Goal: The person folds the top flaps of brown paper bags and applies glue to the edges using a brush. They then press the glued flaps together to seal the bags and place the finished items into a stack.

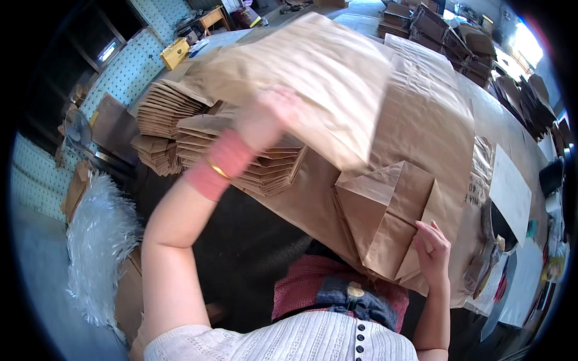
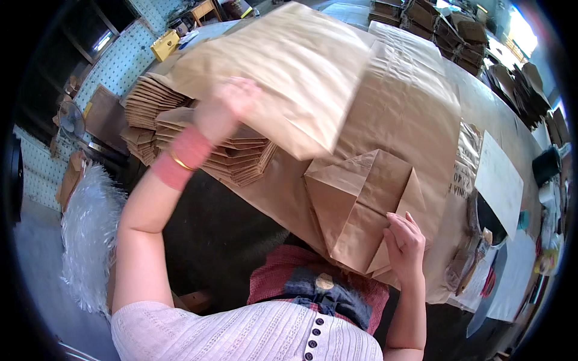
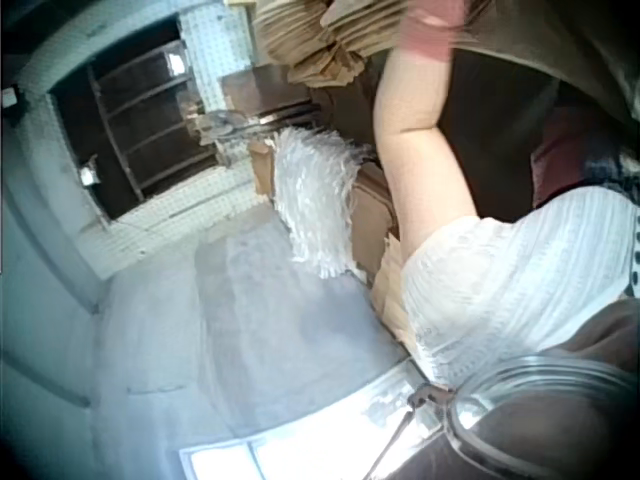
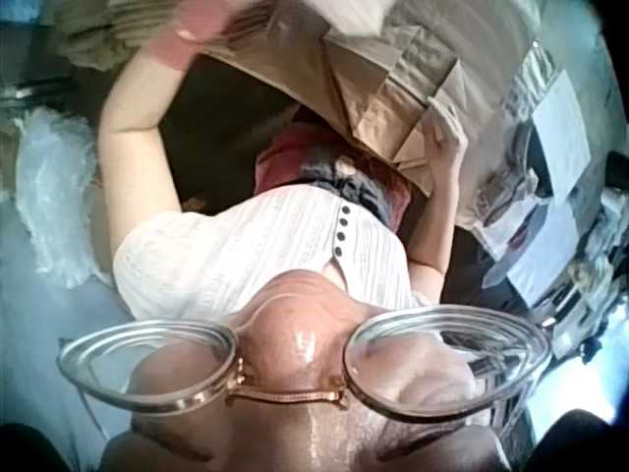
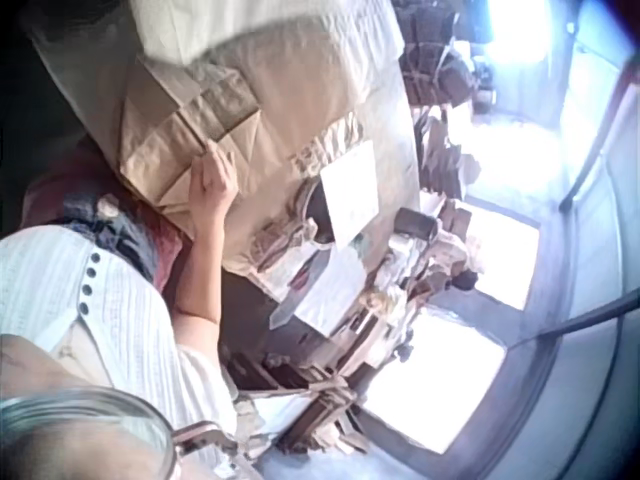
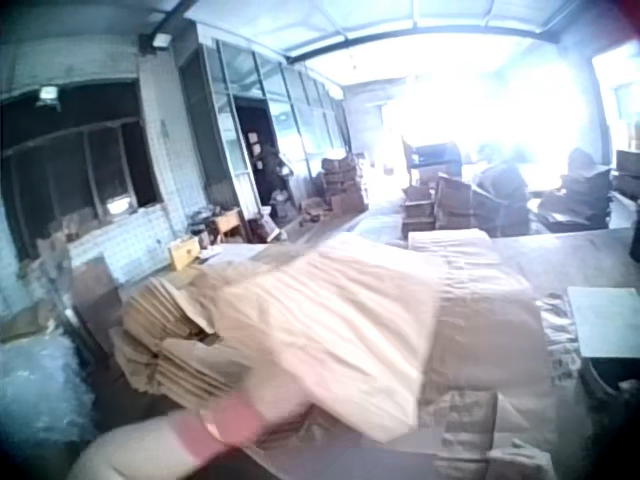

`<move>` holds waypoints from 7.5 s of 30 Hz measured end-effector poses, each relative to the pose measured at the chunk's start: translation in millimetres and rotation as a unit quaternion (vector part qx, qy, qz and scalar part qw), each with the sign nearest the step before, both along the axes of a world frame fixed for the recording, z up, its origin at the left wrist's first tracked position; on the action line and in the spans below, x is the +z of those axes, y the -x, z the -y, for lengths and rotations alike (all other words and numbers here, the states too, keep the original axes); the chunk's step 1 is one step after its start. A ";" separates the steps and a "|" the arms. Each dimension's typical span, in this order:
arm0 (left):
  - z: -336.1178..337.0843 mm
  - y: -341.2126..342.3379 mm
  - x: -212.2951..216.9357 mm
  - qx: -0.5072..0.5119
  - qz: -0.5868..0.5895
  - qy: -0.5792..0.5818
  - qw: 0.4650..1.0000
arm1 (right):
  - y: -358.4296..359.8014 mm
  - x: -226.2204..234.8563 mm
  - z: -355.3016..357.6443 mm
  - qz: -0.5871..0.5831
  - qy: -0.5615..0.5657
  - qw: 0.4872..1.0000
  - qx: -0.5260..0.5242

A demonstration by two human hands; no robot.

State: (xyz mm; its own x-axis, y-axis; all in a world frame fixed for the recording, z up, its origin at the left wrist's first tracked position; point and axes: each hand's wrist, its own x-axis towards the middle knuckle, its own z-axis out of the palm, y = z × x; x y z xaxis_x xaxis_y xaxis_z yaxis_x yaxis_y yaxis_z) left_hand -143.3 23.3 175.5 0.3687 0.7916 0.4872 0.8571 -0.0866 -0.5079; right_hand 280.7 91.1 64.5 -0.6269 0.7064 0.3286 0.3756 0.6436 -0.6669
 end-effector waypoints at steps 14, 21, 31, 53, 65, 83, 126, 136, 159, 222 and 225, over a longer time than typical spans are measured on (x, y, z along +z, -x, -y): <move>109.6 100.1 -29.5 0.181 0.253 0.175 0.934 | 2.1 -7.0 -2.8 0.036 0.007 0.998 0.043; 105.5 117.9 -23.6 0.206 0.213 0.231 0.927 | -36.4 5.1 -8.8 -0.069 0.111 0.991 0.026; -41.3 -153.2 -126.0 0.004 0.359 0.191 0.913 | -27.5 -29.7 -78.9 0.170 0.022 0.978 -0.120; -30.6 -193.5 -147.0 -0.127 0.216 0.413 0.876 | 24.5 -50.3 -30.7 0.242 -0.115 0.957 0.110; -26.5 -124.9 -146.7 -0.120 0.505 0.371 0.770 | -27.0 -40.2 -53.7 -0.022 0.198 0.980 -0.015; -67.8 -160.5 -141.5 -0.042 0.645 0.227 0.728 | 4.2 -24.7 -43.9 -0.132 0.016 0.991 -0.024; -51.9 -250.0 -103.9 -0.058 0.027 0.549 0.834 | 57.0 48.5 -48.9 0.679 -0.031 0.700 0.221; -5.4 -174.8 -129.5 0.110 0.096 0.352 0.924 | -24.1 -5.8 -35.6 0.447 -0.230 0.864 -0.025; -37.7 -161.0 -132.2 -0.028 0.481 0.392 0.784 | -35.7 31.2 -34.7 0.218 -0.072 0.973 0.007; -13.6 -180.8 -112.5 -0.083 0.481 0.345 0.802 | 16.4 33.2 -4.3 -0.173 0.208 0.946 -0.180; -14.5 -183.4 -113.9 -0.064 0.487 0.374 0.787 | -15.1 13.6 -35.6 -0.012 0.021 0.980 -0.200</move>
State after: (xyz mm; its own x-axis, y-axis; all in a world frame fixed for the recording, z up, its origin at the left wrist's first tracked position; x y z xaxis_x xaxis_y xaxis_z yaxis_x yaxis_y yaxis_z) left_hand 40.1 37.8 61.6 0.2094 0.9778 0.0047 0.7683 -0.1675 0.6178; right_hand 295.9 126.6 78.0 -0.2897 0.9070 0.3058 0.5759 0.4203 -0.7011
